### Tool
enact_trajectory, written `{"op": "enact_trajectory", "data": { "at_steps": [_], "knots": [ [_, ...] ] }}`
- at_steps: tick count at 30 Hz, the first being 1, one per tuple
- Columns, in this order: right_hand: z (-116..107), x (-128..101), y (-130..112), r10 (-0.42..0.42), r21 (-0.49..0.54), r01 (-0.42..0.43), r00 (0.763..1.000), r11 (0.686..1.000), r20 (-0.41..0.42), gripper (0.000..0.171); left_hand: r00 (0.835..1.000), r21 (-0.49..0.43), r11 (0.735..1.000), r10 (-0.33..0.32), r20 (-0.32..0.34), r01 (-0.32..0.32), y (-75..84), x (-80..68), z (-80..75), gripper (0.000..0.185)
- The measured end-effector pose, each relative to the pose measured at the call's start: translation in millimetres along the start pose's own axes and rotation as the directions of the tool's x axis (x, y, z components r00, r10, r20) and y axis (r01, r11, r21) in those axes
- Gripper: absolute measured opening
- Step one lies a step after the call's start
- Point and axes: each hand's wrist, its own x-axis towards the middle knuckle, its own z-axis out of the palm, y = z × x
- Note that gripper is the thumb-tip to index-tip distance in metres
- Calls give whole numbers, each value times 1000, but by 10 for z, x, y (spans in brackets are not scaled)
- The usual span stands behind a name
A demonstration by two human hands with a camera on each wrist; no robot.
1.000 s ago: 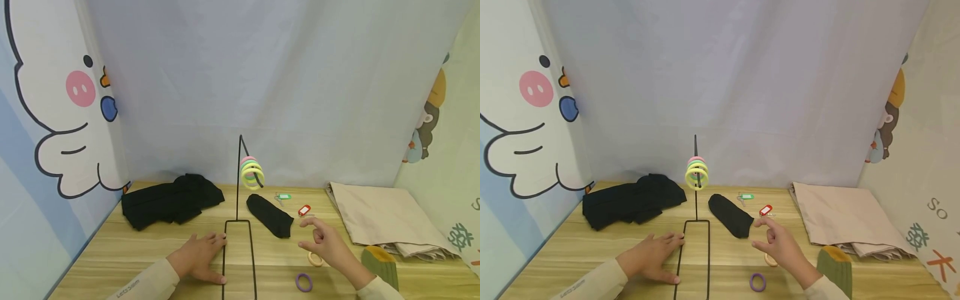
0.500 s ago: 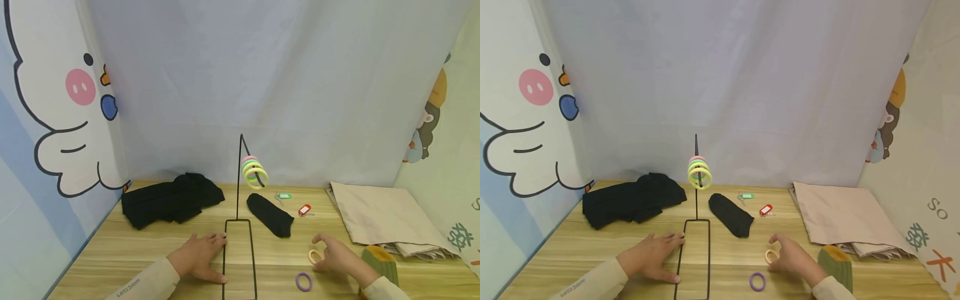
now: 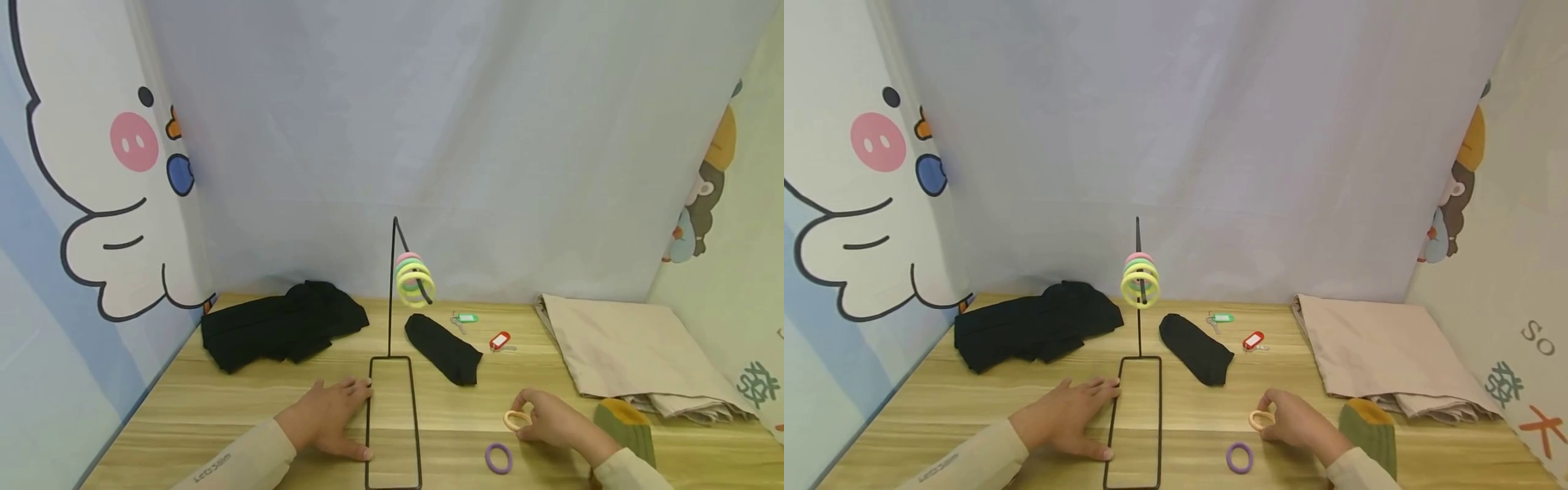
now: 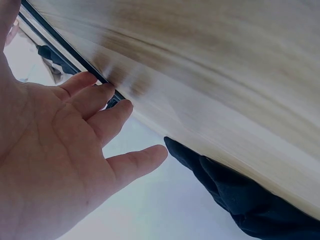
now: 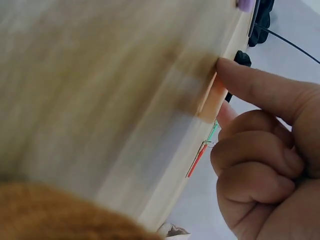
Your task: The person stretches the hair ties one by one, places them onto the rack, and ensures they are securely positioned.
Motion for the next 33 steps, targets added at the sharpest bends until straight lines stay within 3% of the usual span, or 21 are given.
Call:
{"op": "enact_trajectory", "data": {
  "at_steps": [6,11,17,24,33],
  "knots": [
    [4,-8,-28,-64,-41,64,998,997,-2,23,1000,1,1000,2,-10,-2,9,1,-16,97],
    [27,-22,-106,-88,-14,88,996,996,21,23,1000,0,1000,-9,12,9,3,7,-12,97],
    [84,-58,-303,-112,-10,112,994,994,14,24,1000,1,1000,-9,8,9,-3,6,1,97],
    [143,-132,-543,-217,-22,217,976,976,-8,22,1000,-7,1000,-9,17,9,-13,4,15,96],
    [134,-247,-844,-259,-20,259,966,966,3,23,1000,2,1000,-10,13,10,-21,17,22,97]
  ]
}}
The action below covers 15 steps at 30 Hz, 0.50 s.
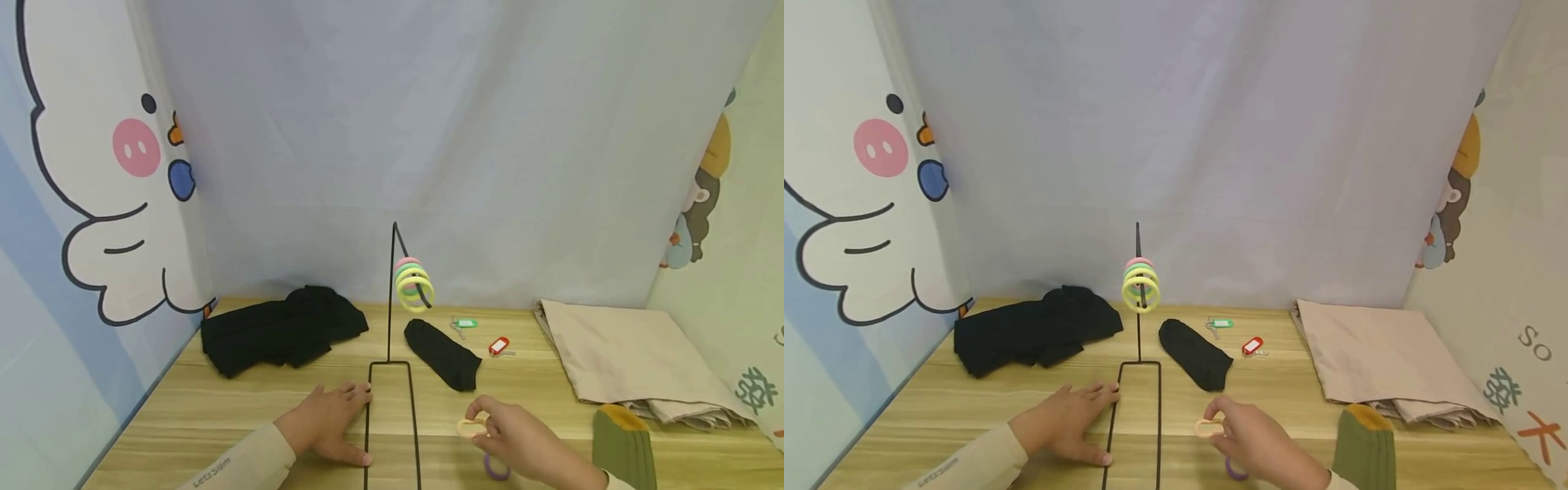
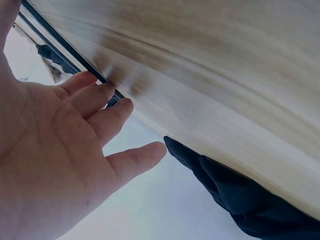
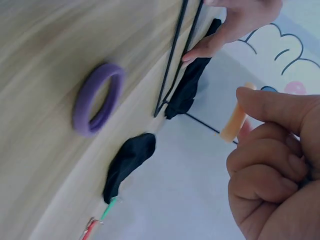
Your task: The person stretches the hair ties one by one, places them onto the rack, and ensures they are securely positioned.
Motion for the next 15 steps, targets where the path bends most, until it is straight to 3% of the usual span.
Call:
{"op": "enact_trajectory", "data": {
  "at_steps": [8,12,15],
  "knots": [
    [-20,-42,-257,-119,-39,118,993,992,-26,22,1000,-1,1000,15,-18,-15,-5,2,16,97],
    [-27,-62,-395,-198,-111,185,973,977,-117,23,1000,0,1000,8,-22,-8,-11,8,21,97],
    [-30,-64,-501,-262,-164,229,939,960,-224,25,1000,-1,1000,6,-20,-6,-14,12,22,98]
  ]
}}
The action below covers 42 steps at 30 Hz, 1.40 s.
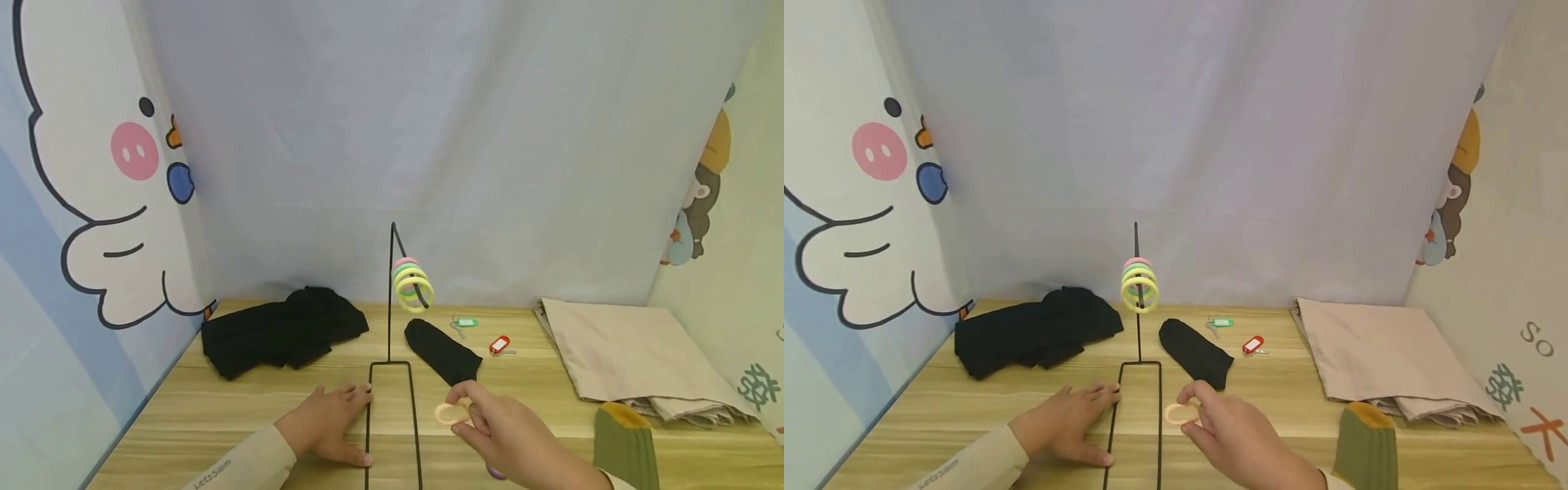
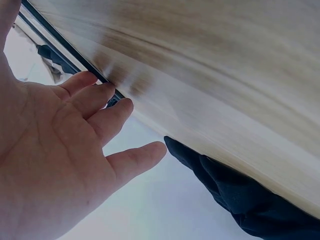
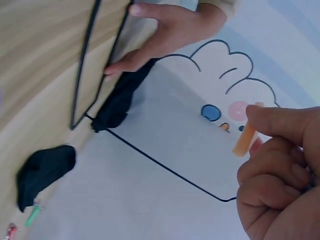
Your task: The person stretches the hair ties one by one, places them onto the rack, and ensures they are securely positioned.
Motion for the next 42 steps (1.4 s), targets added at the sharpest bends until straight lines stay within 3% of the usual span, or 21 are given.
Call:
{"op": "enact_trajectory", "data": {
  "at_steps": [3,6,10,16,20,22,25,31,42],
  "knots": [
    [-26,51,-98,-92,-57,84,985,995,-145,29,1000,5,1000,0,6,0,0,6,-4,98],
    [-71,121,-184,-198,-93,179,941,979,-275,28,1000,11,1000,-1,16,1,-1,9,-10,98],
    [-149,230,-286,-346,-140,317,834,938,-429,24,1000,9,1000,-4,25,4,1,10,-21,98],
    [-250,371,-448,-471,-216,431,673,876,-570,32,1000,-9,1000,-9,28,10,9,-1,-25,98],
    [-316,474,-533,-519,-271,460,591,846,-618,33,1000,-9,1000,-10,24,10,13,-7,-23,98],
    [-353,535,-561,-528,-298,450,571,842,-629,33,1000,-4,1000,-11,22,11,13,-6,-24,98],
    [-398,634,-573,-523,-336,406,568,850,-636,35,1000,2,1000,-15,23,15,15,-3,-27,97],
    [-395,799,-512,-507,-377,339,602,862,-617,41,999,-11,1000,-16,34,16,29,0,-24,97],
    [-326,795,-401,-403,-318,258,709,912,-579,54,1000,2,1000,-9,9,9,15,-8,-25,98]
  ]
}}
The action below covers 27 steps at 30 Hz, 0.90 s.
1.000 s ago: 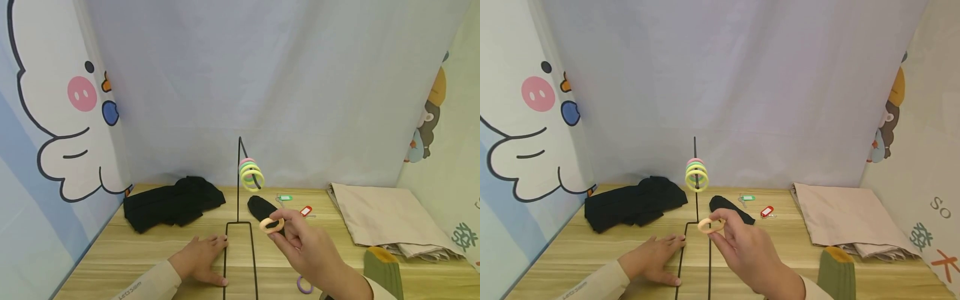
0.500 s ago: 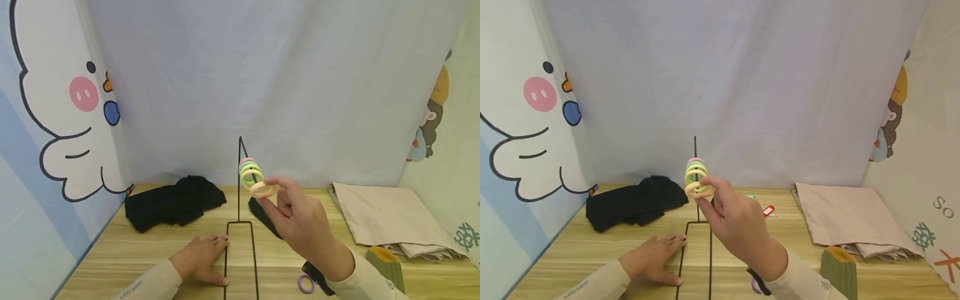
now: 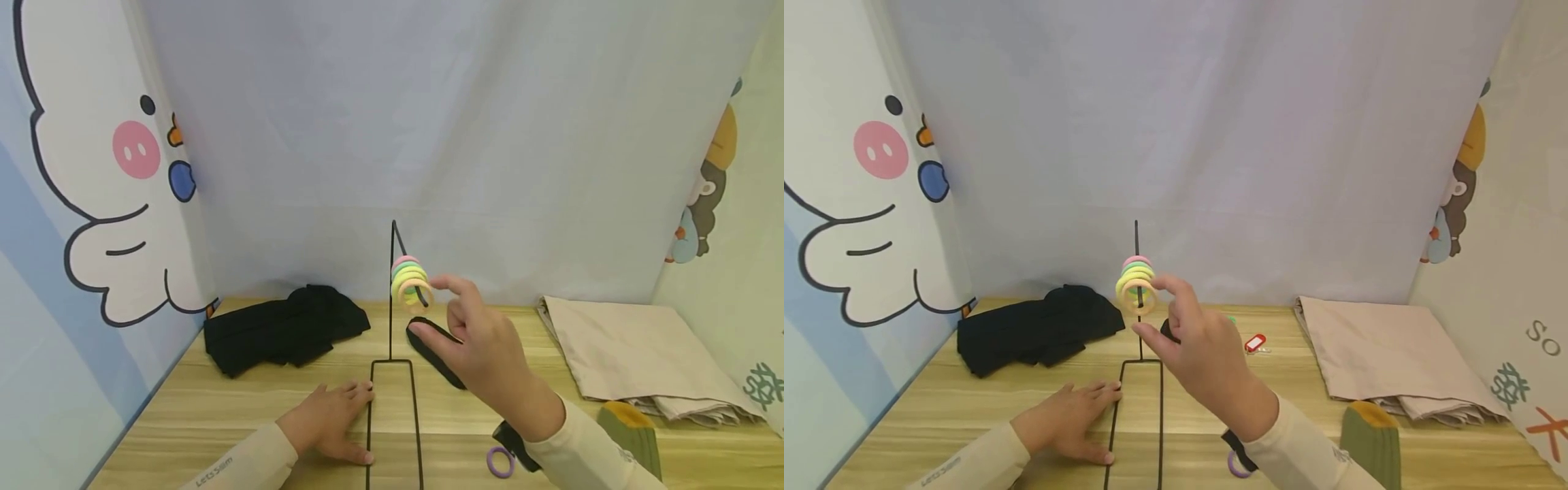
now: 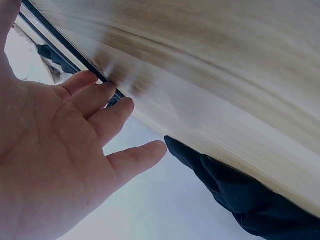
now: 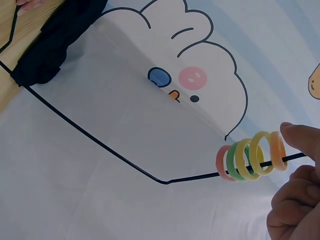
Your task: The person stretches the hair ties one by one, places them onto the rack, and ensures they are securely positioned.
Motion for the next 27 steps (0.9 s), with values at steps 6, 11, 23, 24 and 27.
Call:
{"op": "enact_trajectory", "data": {
  "at_steps": [6,11,23,24,27],
  "knots": [
    [-47,-79,51,78,71,-82,995,994,69,57,1000,-3,1000,-6,12,7,5,-7,-16,97],
    [-79,-177,102,144,133,-160,982,978,126,51,1000,2,1000,-1,7,1,1,-8,-13,97],
    [-45,-636,224,306,96,-337,920,937,244,53,1000,8,1000,-9,27,9,24,11,-21,98],
    [-43,-680,241,318,89,-350,913,933,254,52,1000,9,1000,-10,28,10,27,9,-24,98],
    [-49,-803,289,347,70,-380,895,922,279,51,999,6,1000,-13,32,13,33,4,-30,98]
  ]
}}
